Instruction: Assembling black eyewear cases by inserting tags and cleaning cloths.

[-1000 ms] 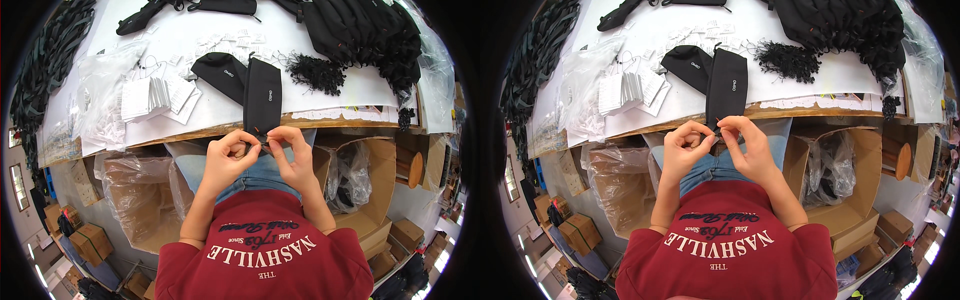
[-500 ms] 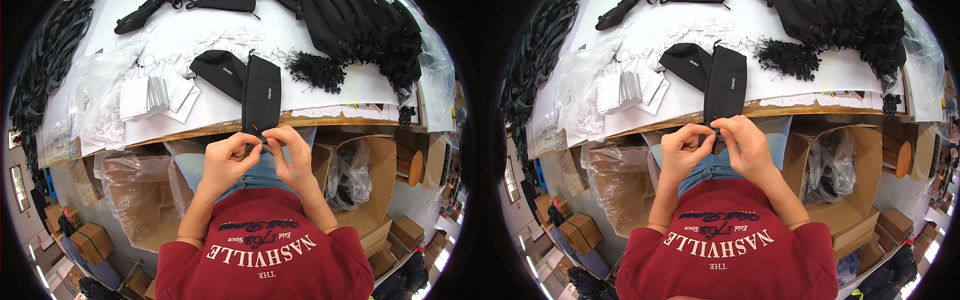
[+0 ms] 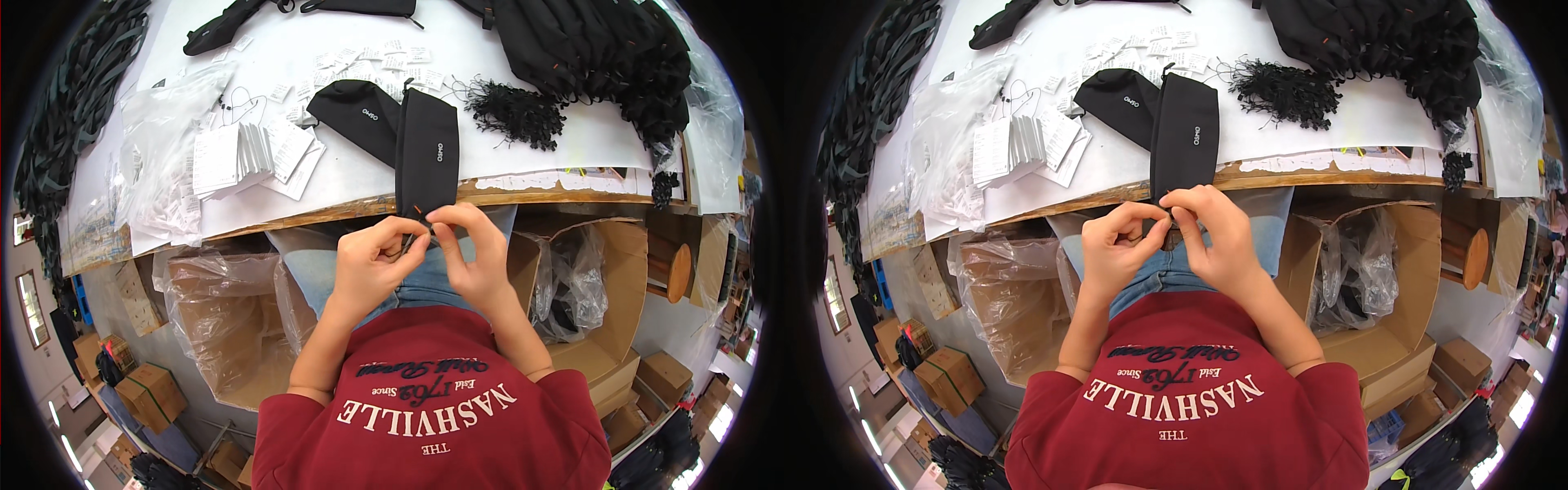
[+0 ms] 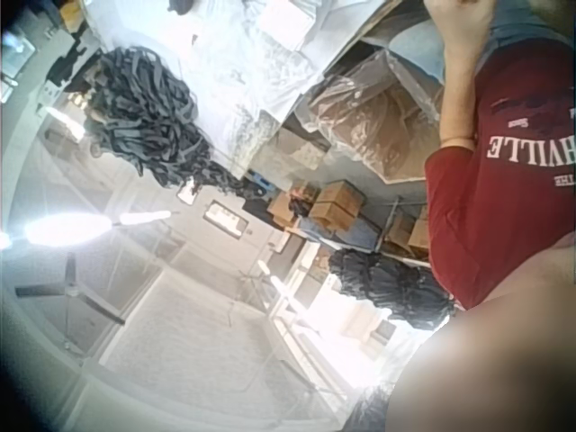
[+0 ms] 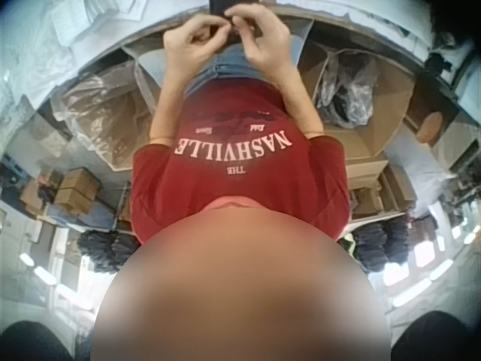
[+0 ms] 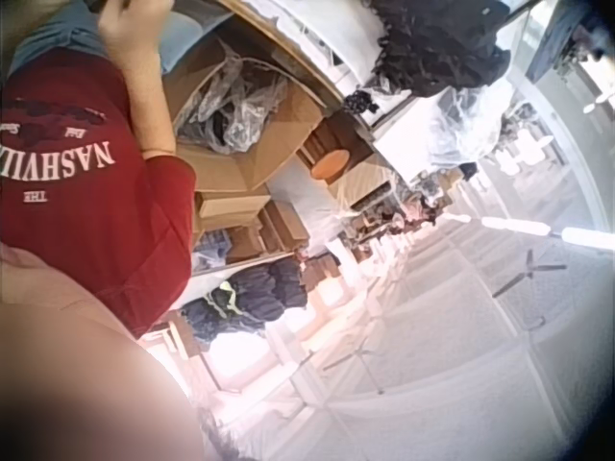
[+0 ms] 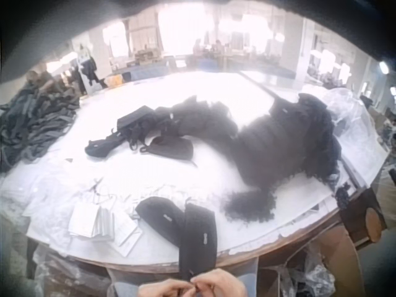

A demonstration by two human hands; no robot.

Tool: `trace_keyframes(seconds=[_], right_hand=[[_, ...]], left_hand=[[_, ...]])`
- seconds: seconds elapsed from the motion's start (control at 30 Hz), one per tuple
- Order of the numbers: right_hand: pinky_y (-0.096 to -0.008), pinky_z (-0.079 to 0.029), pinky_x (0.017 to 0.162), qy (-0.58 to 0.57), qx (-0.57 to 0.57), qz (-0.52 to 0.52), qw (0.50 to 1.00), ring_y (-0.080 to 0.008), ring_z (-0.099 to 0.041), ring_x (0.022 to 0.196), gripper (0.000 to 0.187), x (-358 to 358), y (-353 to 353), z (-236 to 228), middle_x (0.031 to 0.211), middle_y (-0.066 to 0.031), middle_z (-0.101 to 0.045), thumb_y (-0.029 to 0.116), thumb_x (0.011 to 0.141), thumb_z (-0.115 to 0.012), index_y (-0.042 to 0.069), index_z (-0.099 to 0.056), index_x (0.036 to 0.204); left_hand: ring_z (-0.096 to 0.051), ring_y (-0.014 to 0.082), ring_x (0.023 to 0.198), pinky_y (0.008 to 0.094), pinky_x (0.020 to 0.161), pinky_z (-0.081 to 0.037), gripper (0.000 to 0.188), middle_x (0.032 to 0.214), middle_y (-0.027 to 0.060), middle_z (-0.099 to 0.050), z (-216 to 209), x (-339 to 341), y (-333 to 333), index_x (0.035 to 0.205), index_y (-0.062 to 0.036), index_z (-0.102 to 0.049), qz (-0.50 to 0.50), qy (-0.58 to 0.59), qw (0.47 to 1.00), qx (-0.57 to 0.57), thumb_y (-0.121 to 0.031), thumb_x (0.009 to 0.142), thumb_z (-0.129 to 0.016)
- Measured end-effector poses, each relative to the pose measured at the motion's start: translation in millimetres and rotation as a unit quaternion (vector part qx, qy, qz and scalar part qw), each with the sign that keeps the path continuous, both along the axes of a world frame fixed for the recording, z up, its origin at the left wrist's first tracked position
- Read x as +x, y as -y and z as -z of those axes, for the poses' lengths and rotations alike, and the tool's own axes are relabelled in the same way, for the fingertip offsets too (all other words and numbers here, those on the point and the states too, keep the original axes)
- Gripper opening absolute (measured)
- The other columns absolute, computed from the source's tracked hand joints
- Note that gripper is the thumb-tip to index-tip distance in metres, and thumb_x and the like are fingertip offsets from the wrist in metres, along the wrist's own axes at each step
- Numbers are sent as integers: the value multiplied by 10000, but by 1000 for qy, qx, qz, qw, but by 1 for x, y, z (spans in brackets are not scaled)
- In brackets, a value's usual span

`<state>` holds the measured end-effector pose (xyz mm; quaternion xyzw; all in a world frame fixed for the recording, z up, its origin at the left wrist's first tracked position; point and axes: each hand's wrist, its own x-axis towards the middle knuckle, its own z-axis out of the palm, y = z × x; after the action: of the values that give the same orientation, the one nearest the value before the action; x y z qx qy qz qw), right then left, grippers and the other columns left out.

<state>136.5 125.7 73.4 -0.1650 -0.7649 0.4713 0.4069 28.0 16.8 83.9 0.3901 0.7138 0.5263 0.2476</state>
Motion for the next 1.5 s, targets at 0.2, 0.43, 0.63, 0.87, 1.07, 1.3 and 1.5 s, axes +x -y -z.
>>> trace_keyframes(seconds=[0.2, 0.43, 0.63, 0.87, 1.07, 1.3, 1.5], right_hand=[[-305, -440, 839, 187, -51, -12, 981, -218, -577, 951, 139, -16, -43, 24, 961, -101, -599, 84, 832, -609, 12, -608, 951], [-399, -418, 921, 271, 7, 71, 960, -331, -535, 1086, 252, -8, -44, 48, 1115, -147, -593, 208, 755, -709, 35, -587, 891], [-335, -487, 782, 219, -52, 71, 972, -300, -647, 883, 132, 16, -50, 27, 945, -128, -681, 94, 820, -643, -11, -571, 853], [-291, -498, 728, 192, -114, 11, 975, -236, -659, 788, 82, 33, -39, 0, 874, -120, -680, 37, 843, -627, -26, -587, 875], [-284, -505, 679, 194, -81, 15, 978, -217, -651, 733, 78, 33, -33, -9, 815, -102, -661, 49, 850, -627, -5, -600, 899], [-288, -491, 628, 190, -56, -12, 980, -240, -638, 694, 78, 30, -27, -5, 794, -103, -644, 75, 846, -630, 16, -602, 889], [-276, -497, 656, 228, -67, -35, 971, -205, -638, 710, 78, 28, -22, -8, 803, -106, -651, 48, 839, -628, -7, -606, 891]], left_hand=[[-557, 194, 553, 315, 514, -458, 76, 650, 45, -593, 4, 16, -1, 795, -84, -660, 155, -102, 983, 7, -98, 741, -711], [-562, 189, 650, 299, 562, -459, 124, 723, 33, -584, 15, 29, -5, 823, -80, -671, 226, -127, 964, 61, -85, 719, -737], [-541, 263, 999, 375, 855, -428, 242, 1053, 56, -575, 22, -7, -36, 1004, -99, -642, 103, -284, 951, 62, -114, 768, -692], [-473, 211, 1121, 368, 957, -314, 306, 1098, -1, -567, 34, -19, -31, 967, -127, -605, 96, -430, 897, 17, -93, 671, -676], [-496, 189, 1039, 355, 918, -316, 328, 983, -30, -580, 31, -22, -23, 949, -136, -635, 118, -437, 891, 32, -105, 630, -701], [-509, 166, 1022, 329, 870, -333, 379, 1015, -57, -594, 30, -25, -12, 980, -162, -650, 142, -459, 876, 28, -155, 611, -735], [-550, 153, 937, 311, 835, -350, 311, 925, -54, -614, 39, -29, -9, 945, -140, -650, 150, -479, 863, 48, -180, 644, -717]])
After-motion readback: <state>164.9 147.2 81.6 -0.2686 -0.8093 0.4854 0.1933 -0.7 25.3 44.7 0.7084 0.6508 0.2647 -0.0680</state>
